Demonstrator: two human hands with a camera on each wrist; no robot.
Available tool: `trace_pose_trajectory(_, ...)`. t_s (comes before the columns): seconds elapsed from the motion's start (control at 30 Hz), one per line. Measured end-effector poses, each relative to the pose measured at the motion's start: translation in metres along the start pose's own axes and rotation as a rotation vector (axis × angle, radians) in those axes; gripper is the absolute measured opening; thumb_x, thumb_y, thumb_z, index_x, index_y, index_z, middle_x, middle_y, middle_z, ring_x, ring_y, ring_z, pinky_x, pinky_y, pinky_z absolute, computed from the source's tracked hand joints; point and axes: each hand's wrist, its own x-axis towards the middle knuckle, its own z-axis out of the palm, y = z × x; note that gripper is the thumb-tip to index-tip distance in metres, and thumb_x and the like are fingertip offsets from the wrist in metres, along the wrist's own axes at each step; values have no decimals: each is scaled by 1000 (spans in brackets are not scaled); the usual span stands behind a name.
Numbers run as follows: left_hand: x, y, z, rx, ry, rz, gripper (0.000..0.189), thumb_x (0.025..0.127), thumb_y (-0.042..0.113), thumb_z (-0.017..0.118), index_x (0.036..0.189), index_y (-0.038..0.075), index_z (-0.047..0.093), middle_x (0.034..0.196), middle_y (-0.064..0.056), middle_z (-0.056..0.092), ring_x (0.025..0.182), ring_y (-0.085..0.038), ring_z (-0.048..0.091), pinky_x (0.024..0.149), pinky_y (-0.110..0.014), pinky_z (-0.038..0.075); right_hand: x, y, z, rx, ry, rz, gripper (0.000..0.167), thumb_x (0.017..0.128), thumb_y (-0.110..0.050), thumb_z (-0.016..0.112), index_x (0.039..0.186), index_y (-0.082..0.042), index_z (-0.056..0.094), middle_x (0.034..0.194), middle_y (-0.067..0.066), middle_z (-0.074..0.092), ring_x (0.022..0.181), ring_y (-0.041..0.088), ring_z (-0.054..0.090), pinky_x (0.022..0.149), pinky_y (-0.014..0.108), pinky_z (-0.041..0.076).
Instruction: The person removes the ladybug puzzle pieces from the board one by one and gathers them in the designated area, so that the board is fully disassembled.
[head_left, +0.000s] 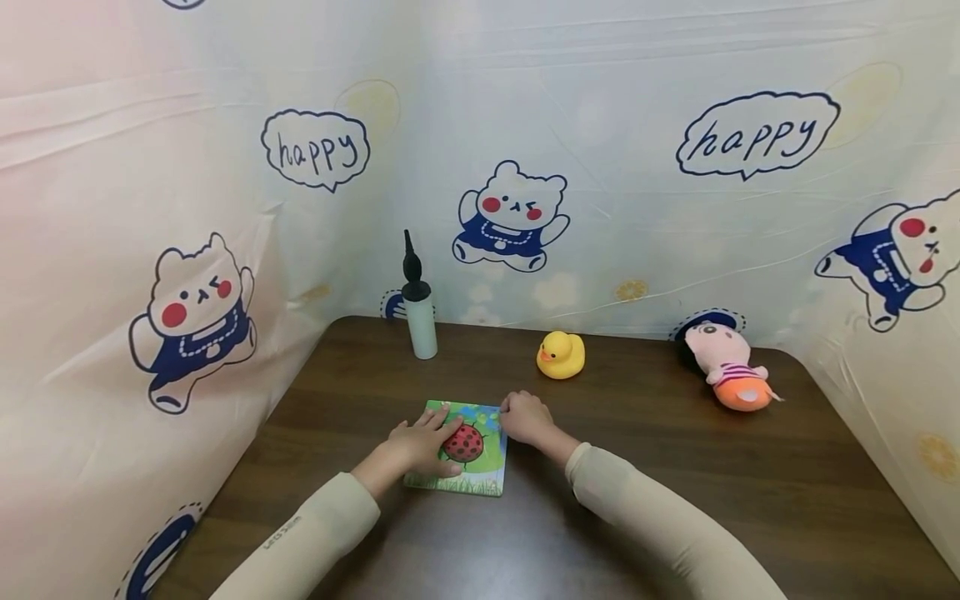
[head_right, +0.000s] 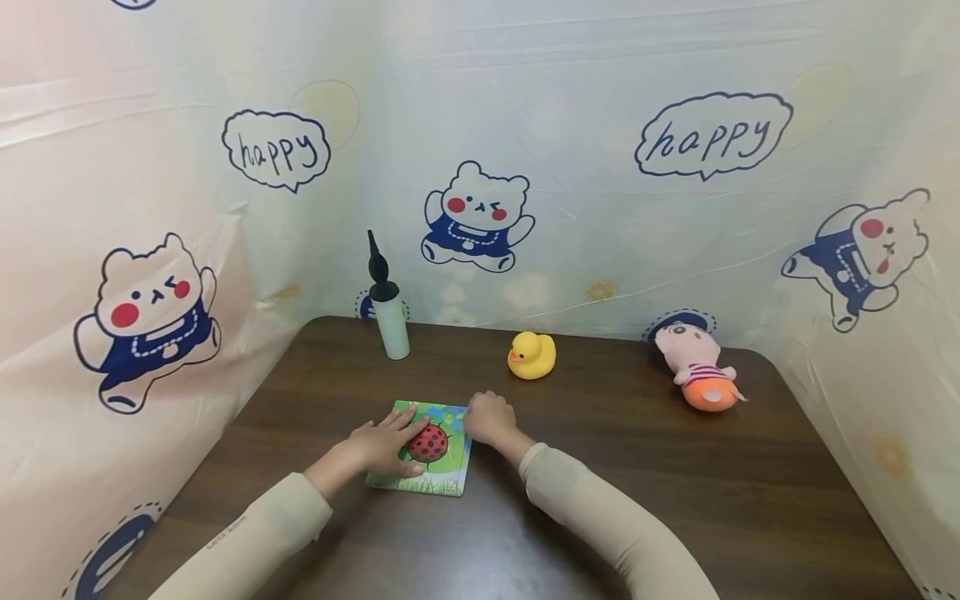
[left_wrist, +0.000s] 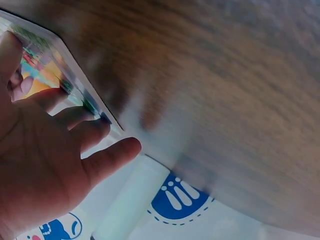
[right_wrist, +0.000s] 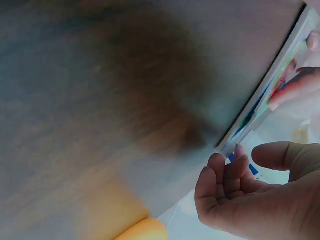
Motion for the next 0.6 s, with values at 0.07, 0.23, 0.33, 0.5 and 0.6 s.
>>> trace_pose_trajectory(0.07, 1, 0, 1, -6, -2, -1, 85, 82, 58, 62, 150, 24, 26, 158, -7, 11, 143, -31, 14, 105, -63, 21, -1, -1, -2, 18, 10, 5, 15, 86, -15, 57, 96, -7, 65, 97, 6, 58, 87, 21, 53, 81, 42, 46)
trace_pose_trajectory(0.23, 2, -3, 3, -9, -4, -8, 85, 82, 60, 61, 150, 25, 25, 158, -6, 10, 144, -31, 13, 104, -63, 23, -4, -4, -4, -78, -9, 6, 30, 89, -22, 56, 113, -6, 64, 109, 11, 60, 100, 29, 56, 88, 47, 44)
trace_pose_trajectory(0.33, 2, -4, 4, -12, -2, -4, 85, 82, 60, 61, 150, 25, 25, 159, -6, 10, 144, -31, 13, 104, -64, 23, -6, -5, -2, -174, -42, -15, 35, 89, -24, 57, 120, -9, 64, 114, 12, 60, 105, 31, 54, 89, 48, 42)
trace_pose_trajectory(0.5, 1, -3, 2, -15, 3, -1, 85, 82, 60, 61, 151, 24, 25, 159, -6, 9, 144, -31, 12, 104, -64, 23, -7, -7, 1, -239, -45, -58, 33, 86, -25, 62, 115, -11, 67, 109, 9, 61, 98, 29, 53, 84, 46, 41)
trace_pose_trajectory(0.6, 0, -2, 2, -15, 2, -1, 85, 82, 59, 60, 151, 25, 24, 159, -6, 9, 144, -31, 12, 104, -63, 23, -6, -8, 3, -254, -31, -49, 32, 85, -27, 64, 113, -11, 68, 106, 8, 62, 96, 27, 53, 83, 45, 41)
